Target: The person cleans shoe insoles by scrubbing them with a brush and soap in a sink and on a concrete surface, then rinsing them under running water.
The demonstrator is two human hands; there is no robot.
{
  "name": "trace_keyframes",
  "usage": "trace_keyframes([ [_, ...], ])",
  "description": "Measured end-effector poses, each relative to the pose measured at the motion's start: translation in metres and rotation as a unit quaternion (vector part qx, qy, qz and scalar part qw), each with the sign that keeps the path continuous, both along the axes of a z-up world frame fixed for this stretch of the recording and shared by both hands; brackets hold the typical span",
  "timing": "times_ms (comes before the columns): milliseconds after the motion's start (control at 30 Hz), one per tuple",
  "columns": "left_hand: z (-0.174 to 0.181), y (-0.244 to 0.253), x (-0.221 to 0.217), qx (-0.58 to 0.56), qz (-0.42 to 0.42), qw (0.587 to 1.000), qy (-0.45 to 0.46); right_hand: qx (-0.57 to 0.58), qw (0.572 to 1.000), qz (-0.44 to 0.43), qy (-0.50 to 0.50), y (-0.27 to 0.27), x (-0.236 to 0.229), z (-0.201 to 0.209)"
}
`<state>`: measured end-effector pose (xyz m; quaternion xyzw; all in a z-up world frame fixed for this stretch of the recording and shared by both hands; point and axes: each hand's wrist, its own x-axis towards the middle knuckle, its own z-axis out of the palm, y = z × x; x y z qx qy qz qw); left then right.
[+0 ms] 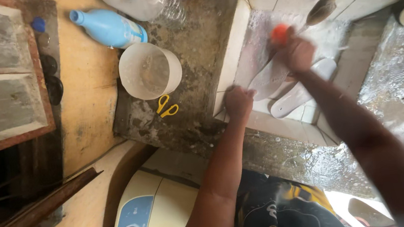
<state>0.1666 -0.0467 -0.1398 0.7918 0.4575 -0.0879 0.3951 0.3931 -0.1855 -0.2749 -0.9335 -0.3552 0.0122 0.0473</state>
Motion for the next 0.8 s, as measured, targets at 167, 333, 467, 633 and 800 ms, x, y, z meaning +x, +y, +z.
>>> trace_keyframes([
  [167, -0.016, -0.004, 0.002, 0.140, -0.020, 0.988, -0.056, -0.056, 0.982, 0.155, -0.096, -0.005, -0.078, -0.001],
  [333, 0.001, -0.004, -0.003, 0.006, 0.024, 0.998, -0.061, -0.050, 0.981, -0.142, 0.122, 0.018, 0.040, 0.063],
  [467, 0.023, 0.000, -0.004, -0.181, 0.145, 0.973, -0.018, 0.218, 0.968, -0.060, 0.110, 0.021, -0.022, 0.129],
  [633, 0.011, -0.013, 0.009, 0.096, -0.028, 0.994, -0.032, 0.110, 0.971, 0.022, 0.213, 0.053, -0.107, 0.166],
  [800, -0.021, 0.005, 0.008, 0.087, -0.057, 0.990, -0.093, 0.099, 0.989, 0.104, 0.021, 0.100, -0.041, 0.126],
])
